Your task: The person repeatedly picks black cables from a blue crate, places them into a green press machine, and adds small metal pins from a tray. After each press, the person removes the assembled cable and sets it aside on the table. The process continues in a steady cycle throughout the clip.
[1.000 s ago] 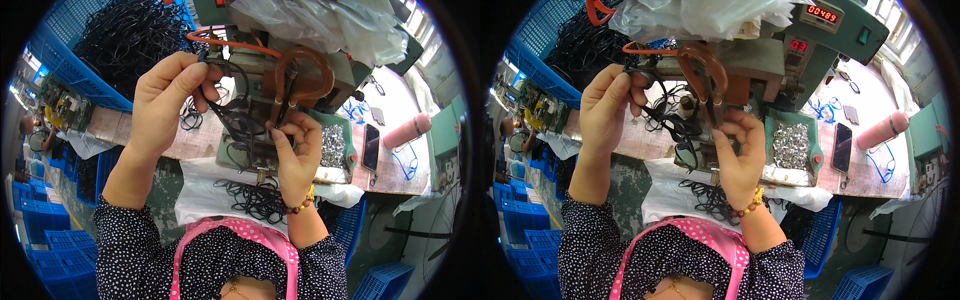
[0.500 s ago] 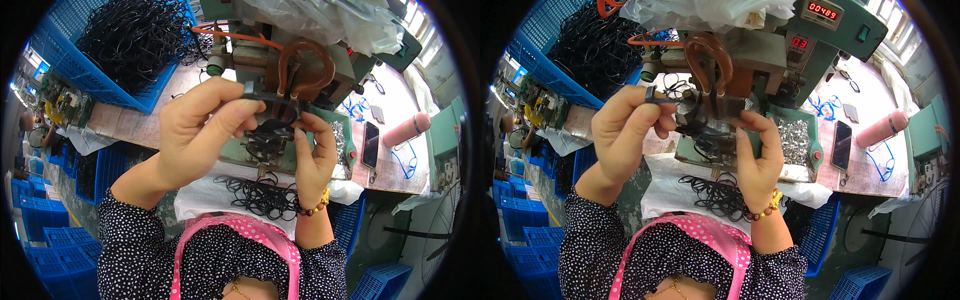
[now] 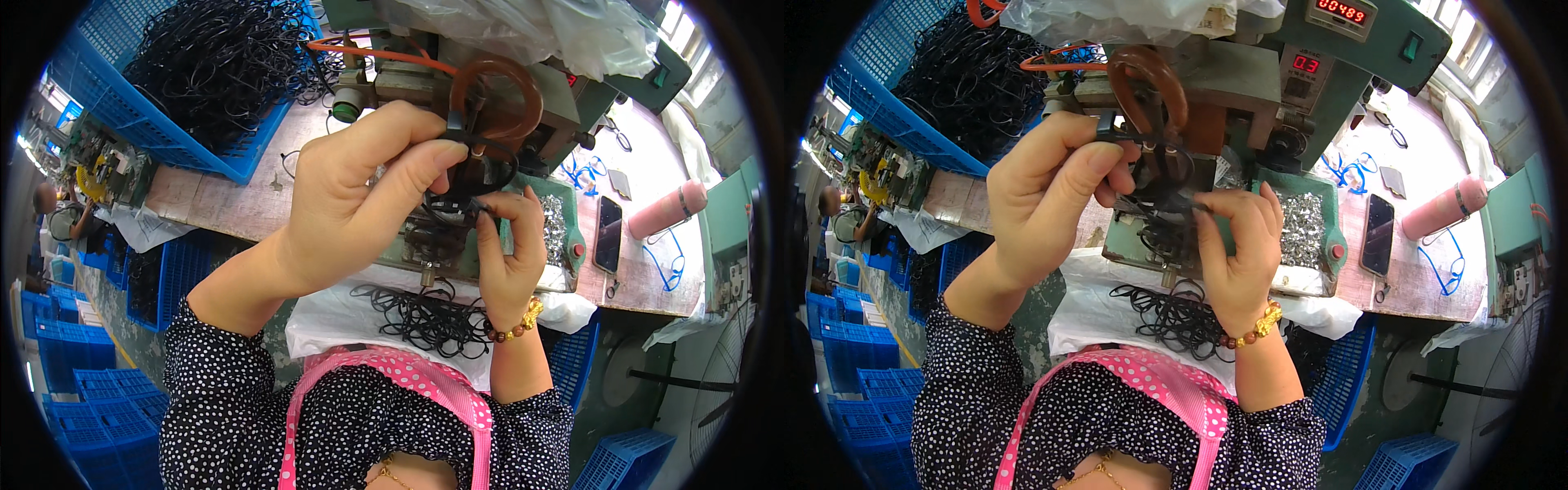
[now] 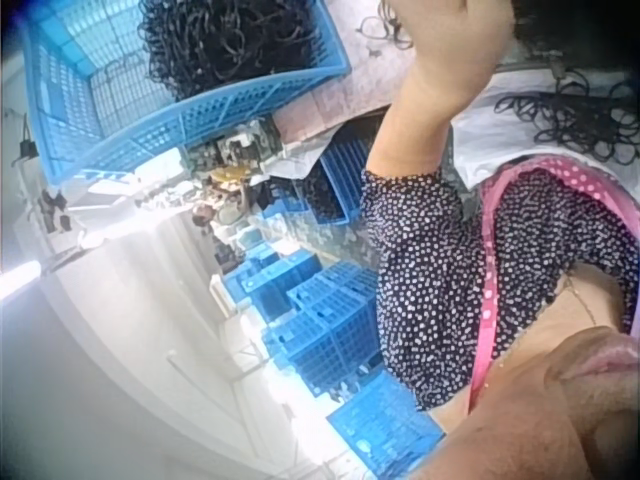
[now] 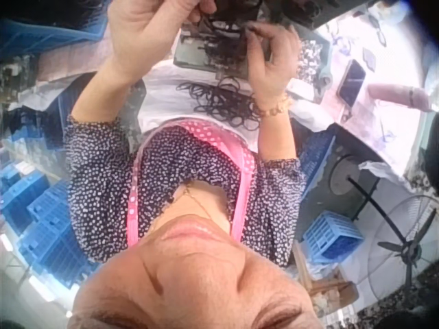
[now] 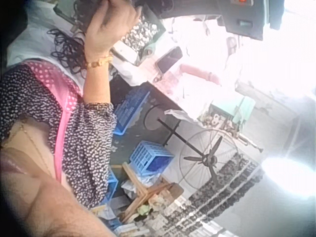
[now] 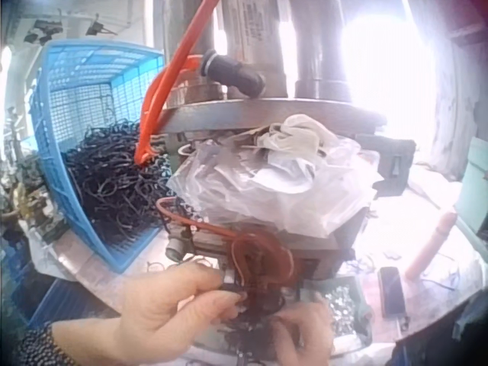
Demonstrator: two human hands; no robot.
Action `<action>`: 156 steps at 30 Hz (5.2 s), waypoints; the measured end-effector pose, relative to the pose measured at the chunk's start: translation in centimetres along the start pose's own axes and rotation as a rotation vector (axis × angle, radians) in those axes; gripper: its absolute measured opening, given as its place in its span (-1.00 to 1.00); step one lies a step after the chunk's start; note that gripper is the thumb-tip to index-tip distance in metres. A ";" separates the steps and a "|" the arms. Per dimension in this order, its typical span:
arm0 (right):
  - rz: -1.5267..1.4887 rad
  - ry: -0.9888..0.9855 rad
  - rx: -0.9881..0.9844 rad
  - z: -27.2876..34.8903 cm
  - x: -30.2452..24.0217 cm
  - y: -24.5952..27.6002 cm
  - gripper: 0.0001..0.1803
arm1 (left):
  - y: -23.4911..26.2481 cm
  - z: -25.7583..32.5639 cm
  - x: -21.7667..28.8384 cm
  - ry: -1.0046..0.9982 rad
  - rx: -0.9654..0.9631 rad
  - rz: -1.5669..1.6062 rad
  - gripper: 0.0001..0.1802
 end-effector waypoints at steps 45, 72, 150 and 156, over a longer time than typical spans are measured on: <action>0.015 -0.452 0.105 7.2 13.9 3.4 -0.83 | 14.9 10.8 -19.0 0.234 0.197 -0.834 -0.63; 0.067 -0.232 0.167 4.5 9.9 5.6 -0.85 | 16.4 8.0 -12.2 0.165 0.526 -0.251 -0.90; 0.332 -0.368 -0.773 14.8 5.1 -1.5 -0.77 | 1.9 7.6 -6.3 -0.163 0.220 -0.107 -0.74; 0.209 -0.462 -0.733 14.6 5.6 -1.5 -0.83 | 11.7 13.2 -17.0 0.248 0.439 -0.143 -0.78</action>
Point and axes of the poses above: each hand's wrist, its own z-axis away from the middle knuckle, its own y-axis out of the back of the hand, x = y × z, the point moved 8 cm from there along -z, towards the middle knuckle, and after that the axes turned 8 degrees about z, right-handed, at the moved point
